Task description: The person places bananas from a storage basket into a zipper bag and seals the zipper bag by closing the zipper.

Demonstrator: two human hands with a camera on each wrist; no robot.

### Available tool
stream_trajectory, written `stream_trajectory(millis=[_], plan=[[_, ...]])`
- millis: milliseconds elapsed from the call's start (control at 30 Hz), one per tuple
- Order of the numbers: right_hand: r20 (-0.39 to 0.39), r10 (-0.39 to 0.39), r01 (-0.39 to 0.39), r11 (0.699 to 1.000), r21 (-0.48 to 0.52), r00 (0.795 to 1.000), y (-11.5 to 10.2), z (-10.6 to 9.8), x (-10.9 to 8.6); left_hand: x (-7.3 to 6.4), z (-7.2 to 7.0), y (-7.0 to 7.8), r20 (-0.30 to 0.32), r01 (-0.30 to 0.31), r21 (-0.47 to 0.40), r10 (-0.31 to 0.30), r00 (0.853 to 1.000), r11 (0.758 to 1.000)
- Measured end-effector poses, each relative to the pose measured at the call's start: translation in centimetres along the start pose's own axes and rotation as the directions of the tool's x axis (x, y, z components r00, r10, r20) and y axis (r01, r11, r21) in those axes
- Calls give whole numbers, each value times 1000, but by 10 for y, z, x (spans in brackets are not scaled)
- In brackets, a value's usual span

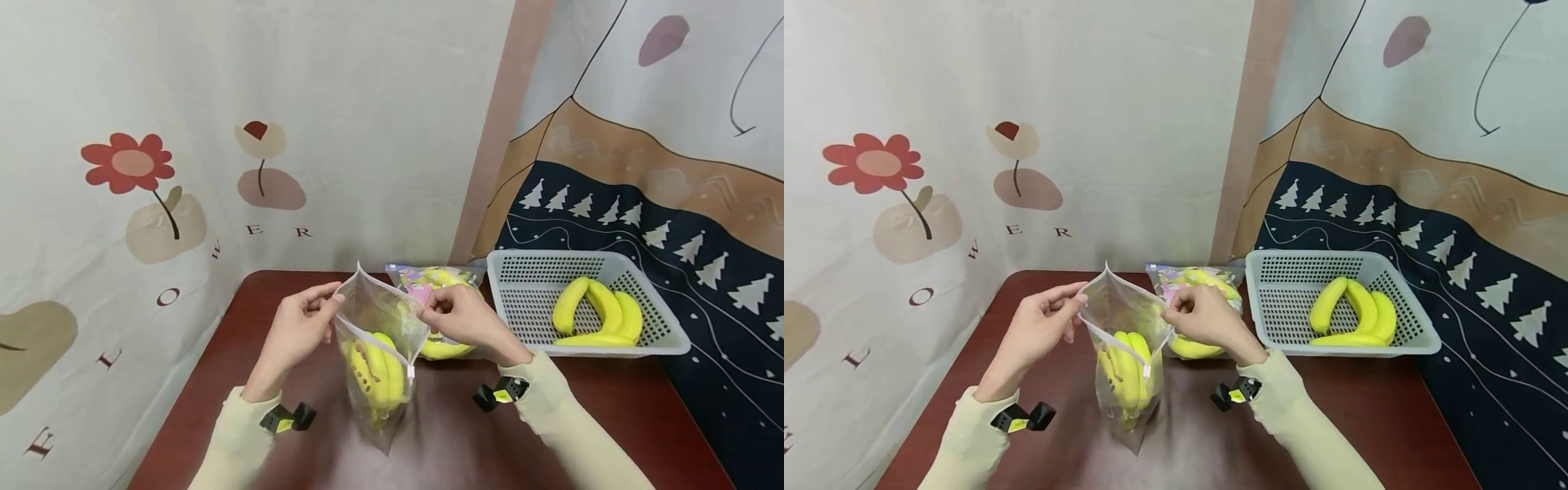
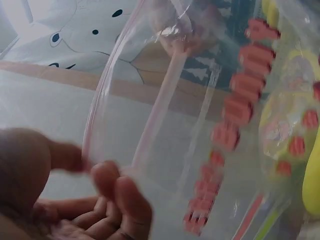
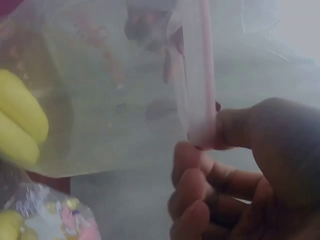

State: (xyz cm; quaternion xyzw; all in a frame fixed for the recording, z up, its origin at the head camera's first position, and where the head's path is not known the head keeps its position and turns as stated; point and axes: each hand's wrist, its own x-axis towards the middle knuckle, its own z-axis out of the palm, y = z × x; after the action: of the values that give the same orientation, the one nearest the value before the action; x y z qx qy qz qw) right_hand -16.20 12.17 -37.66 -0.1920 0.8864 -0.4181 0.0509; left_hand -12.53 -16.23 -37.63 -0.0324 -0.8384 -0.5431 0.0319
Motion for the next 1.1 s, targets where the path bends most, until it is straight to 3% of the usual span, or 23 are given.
stream_trajectory(millis=[167, 433, 533, 700, 867, 1100], plan=[[-62, -79, 78, 997, -10, 995, -3, 3, -1, -3, 4, 2, 97, 3, 75, -10, 995, 997], [-198, -100, 100, 995, -11, 975, -4, 1, -7, 4, 0, 0, -49, 10, -57, -12, 999, 998], [-167, -128, 128, 992, -12, 978, -5, 2, -12, 3, -1, -1, -15, 11, -40, -11, 1000, 999], [-45, -154, 154, 988, 5, 987, 0, -1, -15, -3, -1, -2, 73, -12, 29, 10, 997, 1000], [28, -126, 126, 992, 14, 992, 13, -14, -14, -6, -6, -5, 63, -2, 23, 0, 998, 1000], [11, -41, 42, 987, -154, 999, 41, -44, -9, -5, -10, -11, 65, 12, -3, -12, 998, 1000]])
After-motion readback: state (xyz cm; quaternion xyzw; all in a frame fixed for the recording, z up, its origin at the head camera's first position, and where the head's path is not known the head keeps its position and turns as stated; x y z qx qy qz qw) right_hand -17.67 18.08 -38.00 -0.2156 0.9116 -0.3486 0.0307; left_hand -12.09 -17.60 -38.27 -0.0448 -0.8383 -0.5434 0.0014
